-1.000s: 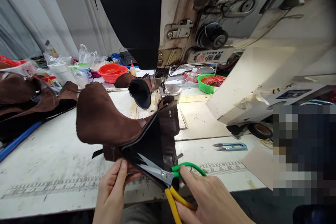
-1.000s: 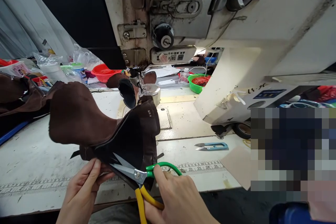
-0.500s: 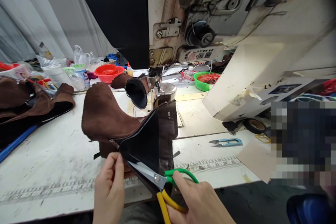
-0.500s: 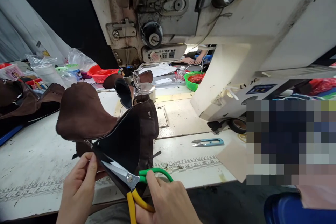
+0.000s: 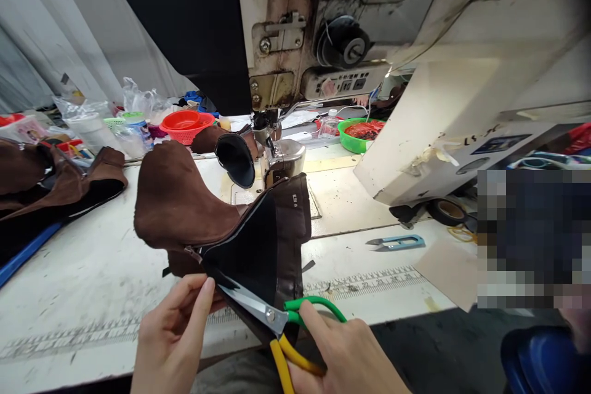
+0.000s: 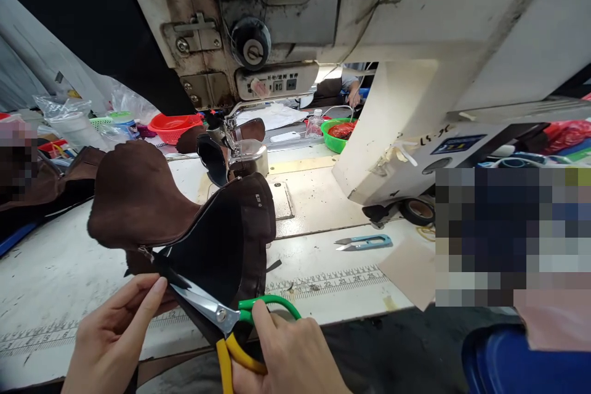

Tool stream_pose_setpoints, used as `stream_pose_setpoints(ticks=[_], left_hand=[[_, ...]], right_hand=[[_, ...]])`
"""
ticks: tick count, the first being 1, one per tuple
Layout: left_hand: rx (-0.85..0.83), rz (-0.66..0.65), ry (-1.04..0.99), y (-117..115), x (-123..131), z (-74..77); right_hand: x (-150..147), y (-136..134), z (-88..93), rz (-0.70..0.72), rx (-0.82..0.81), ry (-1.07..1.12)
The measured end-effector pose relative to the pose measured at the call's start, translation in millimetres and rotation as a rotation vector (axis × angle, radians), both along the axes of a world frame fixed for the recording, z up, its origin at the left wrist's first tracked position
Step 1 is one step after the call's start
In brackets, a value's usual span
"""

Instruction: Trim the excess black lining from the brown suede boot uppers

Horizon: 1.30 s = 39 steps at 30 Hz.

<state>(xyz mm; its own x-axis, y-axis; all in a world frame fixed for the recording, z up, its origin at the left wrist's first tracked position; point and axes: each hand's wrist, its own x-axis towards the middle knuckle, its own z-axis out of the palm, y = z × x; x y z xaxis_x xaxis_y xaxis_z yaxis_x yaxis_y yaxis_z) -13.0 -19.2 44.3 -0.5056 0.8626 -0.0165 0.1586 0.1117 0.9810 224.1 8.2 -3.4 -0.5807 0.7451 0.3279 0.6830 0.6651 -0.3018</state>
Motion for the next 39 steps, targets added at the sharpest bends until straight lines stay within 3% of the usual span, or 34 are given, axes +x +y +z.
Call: stream_pose_setpoints(ticks=[5, 11, 16, 21, 28, 31, 35, 37, 39], left_hand=[[-0.081, -0.007, -0.062, 8, -9, 1.9], [-0.058, 0.126, 0.135, 9, -3, 3.9], [0.004, 0.174, -0.109, 0, -3, -12.7], [-0.009, 0.197, -0.157, -11, 4, -22.4], [-0.004, 0.198, -0.187, -11, 8, -16.3], [-0.028, 0.189, -0.176, -13, 6, -16.6], [-0.026, 0.186, -0.208, -12, 8, -16.1], [-0.023, 0.194, -0.257, -10, 11, -13.4], [-0.022, 0.211, -0.297, -6, 14, -10.1]], right_hand=[[1, -2, -4.6, 0.009, 0.010, 0.030], [1, -7, -8.2, 0.008, 0.024, 0.079], [2, -9, -6.7, 0.042, -0.122, 0.109], [-3, -9, 1.7, 0.005, -0.018, 0.037], [-8, -9, 12.6, -0.005, 0.106, 0.078], [-3, -5, 17.6, 0.040, -0.098, 0.129], [4, 3, 38.1, 0.022, -0.664, 0.290], [8, 4, 46.6, -0.020, -0.691, 0.283], [11, 1, 48.9, -0.047, -0.518, 0.206]])
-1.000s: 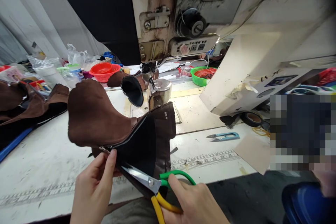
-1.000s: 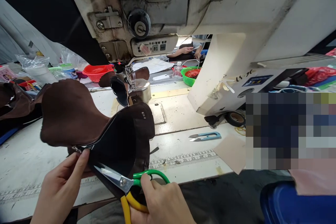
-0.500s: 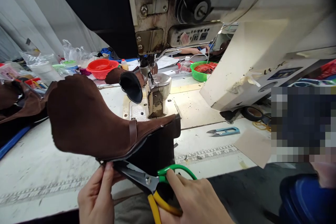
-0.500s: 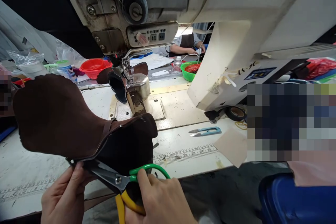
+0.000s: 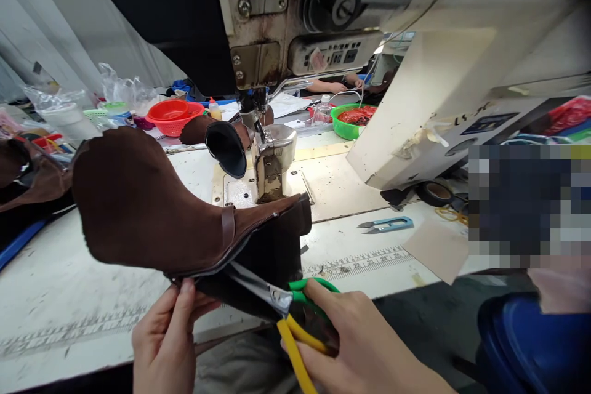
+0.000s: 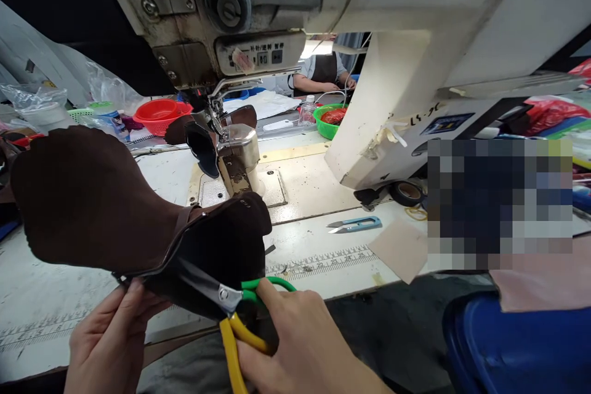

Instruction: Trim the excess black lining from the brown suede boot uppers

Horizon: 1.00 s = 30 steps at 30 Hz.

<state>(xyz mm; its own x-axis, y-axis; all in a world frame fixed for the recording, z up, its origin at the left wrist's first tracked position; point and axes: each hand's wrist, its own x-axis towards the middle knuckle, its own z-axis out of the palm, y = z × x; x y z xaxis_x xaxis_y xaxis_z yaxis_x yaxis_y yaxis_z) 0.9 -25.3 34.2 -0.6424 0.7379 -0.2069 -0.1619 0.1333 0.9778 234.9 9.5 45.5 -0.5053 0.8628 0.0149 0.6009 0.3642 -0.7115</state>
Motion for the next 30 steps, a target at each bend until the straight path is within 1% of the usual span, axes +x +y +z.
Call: stream_pose_setpoints(ticks=[2, 4, 6, 9, 12, 15, 19, 21, 23, 26, 30], left_hand=[[0.009, 0.027, -0.031, 3, 2, 2.2], [0.019, 0.044, -0.049, 3, 4, 2.1], [0.027, 0.044, -0.046, 1, 3, -0.2], [0.019, 0.009, -0.006, -4, 1, -5.0], [-0.001, -0.013, 0.063, -6, -2, -7.7], [0.015, 0.006, 0.047, -5, -1, -6.5], [0.009, 0.011, -0.008, -3, 2, -3.1], [0.000, 0.020, -0.021, -3, 3, -2.3], [-0.006, 0.037, -0.036, -3, 4, -1.7], [0.012, 0.050, -0.068, -1, 6, -0.1], [0.084, 0.107, -0.114, 4, 11, 2.3]], right_hand=[[2, -4, -3.6, 0.004, 0.214, -0.094], [1, -8, -10.4, 0.023, 0.357, -0.162], [-2, -9, -17.5, 0.045, 0.421, -0.195], [-7, -7, -24.9, 0.052, 0.453, -0.188], [-9, -4, -25.7, 0.085, 0.386, -0.169], [-7, -1, -20.1, 0.080, 0.221, -0.121], [-2, -1, -10.4, 0.078, -0.049, 0.038], [1, -1, -6.2, 0.080, -0.125, 0.059], [4, -1, -1.4, 0.048, -0.137, 0.049], [13, -2, 7.0, -0.010, -0.095, 0.033], [24, -8, 12.4, 0.014, 0.033, -0.128]])
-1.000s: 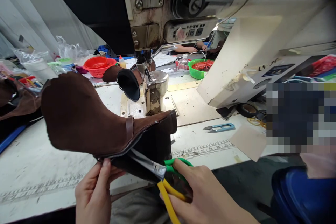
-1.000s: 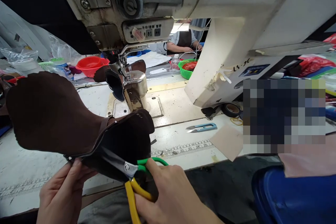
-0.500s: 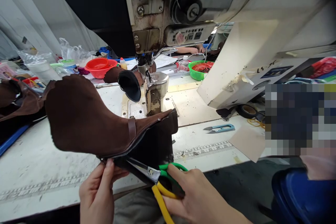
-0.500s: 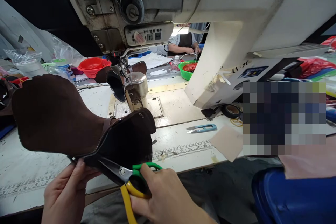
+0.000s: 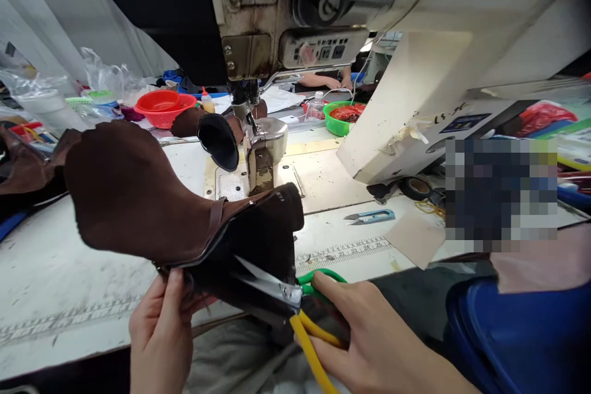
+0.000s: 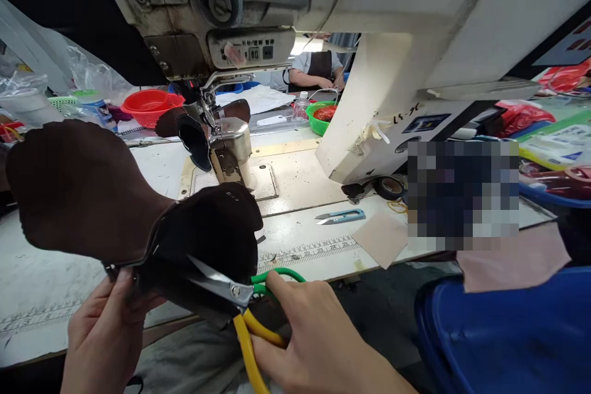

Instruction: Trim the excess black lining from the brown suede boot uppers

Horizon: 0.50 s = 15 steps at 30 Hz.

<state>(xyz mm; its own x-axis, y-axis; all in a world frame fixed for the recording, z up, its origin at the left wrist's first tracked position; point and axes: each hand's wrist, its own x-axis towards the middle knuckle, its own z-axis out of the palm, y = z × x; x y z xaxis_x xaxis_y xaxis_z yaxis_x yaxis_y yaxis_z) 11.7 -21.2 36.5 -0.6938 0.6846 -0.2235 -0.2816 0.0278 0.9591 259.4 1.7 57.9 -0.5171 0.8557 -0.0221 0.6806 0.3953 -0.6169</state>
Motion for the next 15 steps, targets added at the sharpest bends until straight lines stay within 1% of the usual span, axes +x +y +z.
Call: stream_pose_setpoints(ticks=[4, 7, 11, 15], left_hand=[[0.032, -0.012, 0.002, 1, 5, -0.5], [0.029, -0.042, 0.042, 0, 6, -3.4], [0.006, -0.037, 0.072, -2, 5, -10.1], [-0.010, -0.027, 0.049, -3, 10, -11.9]], right_hand=[[1, -8, -3.2, 0.033, 0.056, -0.107], [2, -13, -3.4, 0.041, 0.073, -0.112], [8, -17, -3.9, 0.020, 0.139, -0.114], [5, -17, -16.2, 0.024, 0.210, -0.149]])
